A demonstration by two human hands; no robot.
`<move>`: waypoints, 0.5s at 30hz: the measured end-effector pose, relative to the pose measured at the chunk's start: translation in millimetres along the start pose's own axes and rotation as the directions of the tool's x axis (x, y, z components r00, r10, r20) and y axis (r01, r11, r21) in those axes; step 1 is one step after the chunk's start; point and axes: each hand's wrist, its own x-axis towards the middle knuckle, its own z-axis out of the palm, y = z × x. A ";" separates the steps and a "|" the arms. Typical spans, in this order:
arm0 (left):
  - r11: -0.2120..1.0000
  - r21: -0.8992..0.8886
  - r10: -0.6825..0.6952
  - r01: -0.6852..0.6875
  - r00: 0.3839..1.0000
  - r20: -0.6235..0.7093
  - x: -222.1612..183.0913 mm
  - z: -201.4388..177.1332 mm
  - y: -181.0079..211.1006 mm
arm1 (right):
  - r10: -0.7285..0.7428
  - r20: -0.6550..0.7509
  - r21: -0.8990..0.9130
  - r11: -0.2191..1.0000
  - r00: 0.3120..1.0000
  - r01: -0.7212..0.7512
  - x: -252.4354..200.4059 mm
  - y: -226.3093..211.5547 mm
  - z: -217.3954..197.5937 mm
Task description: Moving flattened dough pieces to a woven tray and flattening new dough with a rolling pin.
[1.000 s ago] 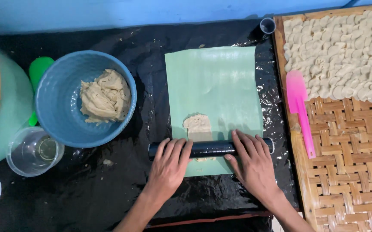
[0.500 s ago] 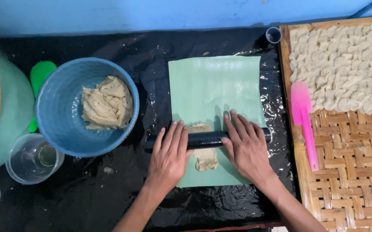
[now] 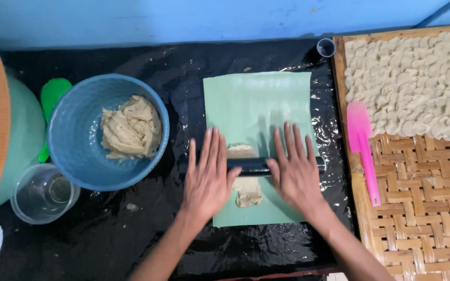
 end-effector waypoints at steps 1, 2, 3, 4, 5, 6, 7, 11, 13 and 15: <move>1.000 -0.004 0.003 -0.003 1.000 0.002 -16.0 2.7 4.8 | 0.004 0.002 -0.003 1.000 1.000 -0.004 -14.7 -2.4 -1.1; 1.000 -0.029 0.007 -0.007 1.000 -0.002 -32.0 5.5 9.3 | 0.000 0.032 0.027 1.000 0.999 0.000 -29.2 -5.0 -2.0; 0.999 -0.051 0.013 -0.013 1.000 -0.008 -46.2 7.9 12.5 | -0.006 0.059 0.057 0.998 0.998 0.003 -41.6 -7.4 -2.7; 0.998 -0.054 0.017 -0.017 1.000 -0.009 -44.8 7.8 12.9 | -0.003 0.058 0.054 0.999 0.998 0.000 -39.8 -6.3 -4.6; 0.997 -0.074 -0.001 0.001 1.000 -0.001 -45.1 7.5 13.8 | -0.021 0.062 0.064 0.998 0.998 0.017 -38.2 -5.8 -6.5; 0.995 -0.094 -0.018 0.018 1.000 0.008 -46.3 6.5 14.5 | -0.038 0.067 0.075 0.997 0.997 0.033 -37.2 -6.0 -8.7; 0.995 -0.092 -0.025 0.026 1.000 0.006 -39.1 6.4 14.1 | -0.046 0.069 0.077 0.996 0.997 0.040 -36.4 -4.7 -14.5; 0.998 -0.045 -0.038 0.037 0.999 -0.004 -13.5 4.2 5.8 | 0.102 -0.114 0.719 0.695 0.988 0.012 -43.9 5.6 -62.1; 0.999 -0.023 -0.042 0.042 0.999 0.003 -10.8 5.1 2.5 | 0.179 -0.318 0.719 0.685 0.931 0.114 -76.0 106.5 -57.7; 0.999 -0.018 -0.031 0.030 0.999 -0.014 -11.4 7.2 3.1 | 0.152 -0.284 0.713 0.693 0.947 0.102 -238.2 238.0 -40.9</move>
